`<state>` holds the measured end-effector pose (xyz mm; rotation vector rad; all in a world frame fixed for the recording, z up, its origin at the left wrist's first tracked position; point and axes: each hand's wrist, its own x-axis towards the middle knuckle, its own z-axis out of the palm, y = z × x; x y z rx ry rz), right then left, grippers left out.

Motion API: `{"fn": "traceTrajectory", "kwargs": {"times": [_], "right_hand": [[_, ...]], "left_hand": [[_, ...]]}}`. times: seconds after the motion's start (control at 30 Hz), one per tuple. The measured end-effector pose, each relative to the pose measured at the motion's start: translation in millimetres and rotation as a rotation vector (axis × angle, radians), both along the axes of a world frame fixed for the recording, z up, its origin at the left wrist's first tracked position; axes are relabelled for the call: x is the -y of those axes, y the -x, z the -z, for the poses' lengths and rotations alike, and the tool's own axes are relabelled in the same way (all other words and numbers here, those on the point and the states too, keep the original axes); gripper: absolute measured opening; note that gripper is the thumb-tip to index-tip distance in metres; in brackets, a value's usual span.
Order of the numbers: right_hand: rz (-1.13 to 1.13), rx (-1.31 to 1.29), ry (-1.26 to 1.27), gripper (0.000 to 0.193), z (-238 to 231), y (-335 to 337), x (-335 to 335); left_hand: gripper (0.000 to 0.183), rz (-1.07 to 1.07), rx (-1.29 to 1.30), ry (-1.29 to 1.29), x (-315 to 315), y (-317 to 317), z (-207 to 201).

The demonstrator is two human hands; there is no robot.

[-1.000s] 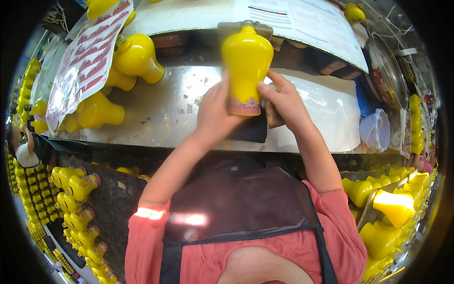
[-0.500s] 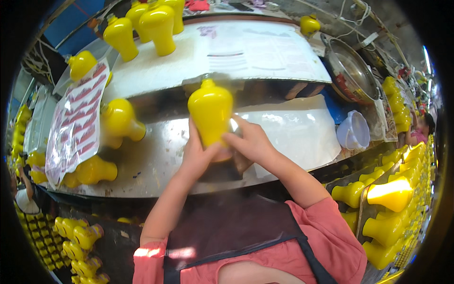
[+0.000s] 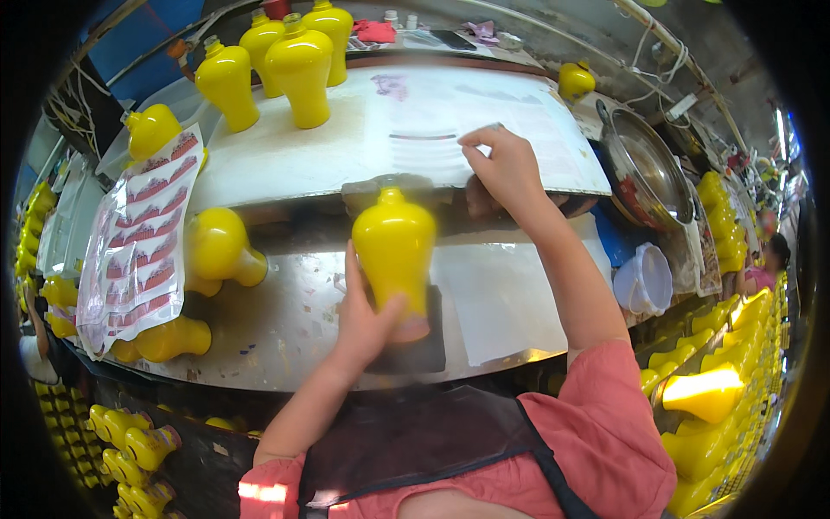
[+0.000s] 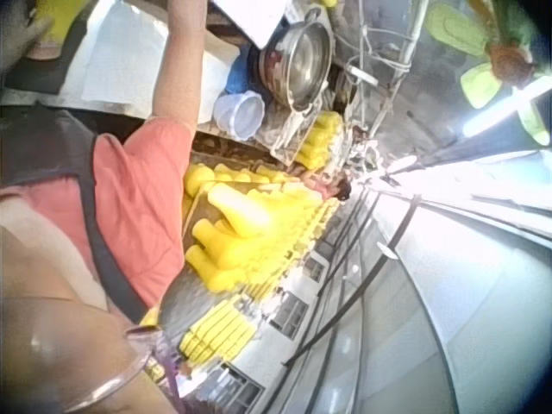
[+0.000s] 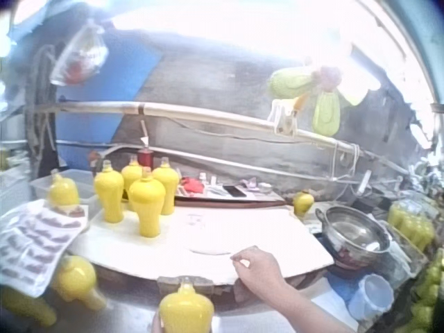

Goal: The person smooths a yellow plastic bottle with a cloth, then applies a small round sticker to the bottle's neck and a larger rectangular label to the body. The person places the finished bottle on a nearby shelf and picks up another bottle to repeat the process.

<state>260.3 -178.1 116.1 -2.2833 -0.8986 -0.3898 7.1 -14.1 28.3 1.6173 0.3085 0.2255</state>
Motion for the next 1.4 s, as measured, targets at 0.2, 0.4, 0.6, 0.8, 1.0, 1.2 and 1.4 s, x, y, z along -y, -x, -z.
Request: {"fn": "traceTrajectory", "kwargs": {"times": [0.2, 0.4, 0.6, 0.8, 1.0, 1.2, 1.4], "right_hand": [[-0.029, -0.109, 0.388, 0.041, 2.5, -75.9, -80.8], [0.007, -0.076, 0.805, 0.039, 10.3, -131.3, -140.7], [0.29, -0.149, 0.893, 0.031, 8.8, -151.6, -118.8], [0.355, -0.196, 0.825, 0.029, -7.2, -110.9, -13.5], [0.239, -0.087, 0.783, 0.037, -11.5, -7.0, 66.4], [0.202, 0.017, 0.566, 0.046, -3.0, 33.5, 77.3], [0.21, 0.188, 0.512, 0.037, 22.1, 25.5, 88.4]], "left_hand": [[0.106, 0.02, 0.045, 0.015, 1.1, -0.1, 4.1], [0.106, 0.016, 0.067, 0.022, -1.9, -2.9, 3.3], [0.106, 0.026, 0.072, 0.021, -3.0, -3.5, 4.1], [0.106, 0.038, 0.054, 0.031, -2.2, 1.0, 5.0], [0.106, 0.017, 0.059, 0.035, -0.4, 0.2, 12.6], [0.103, 0.002, 0.005, 0.107, 1.2, 3.4, 7.2], [0.109, -0.097, 0.023, -0.122, -1.2, 4.7, 4.6]]}}
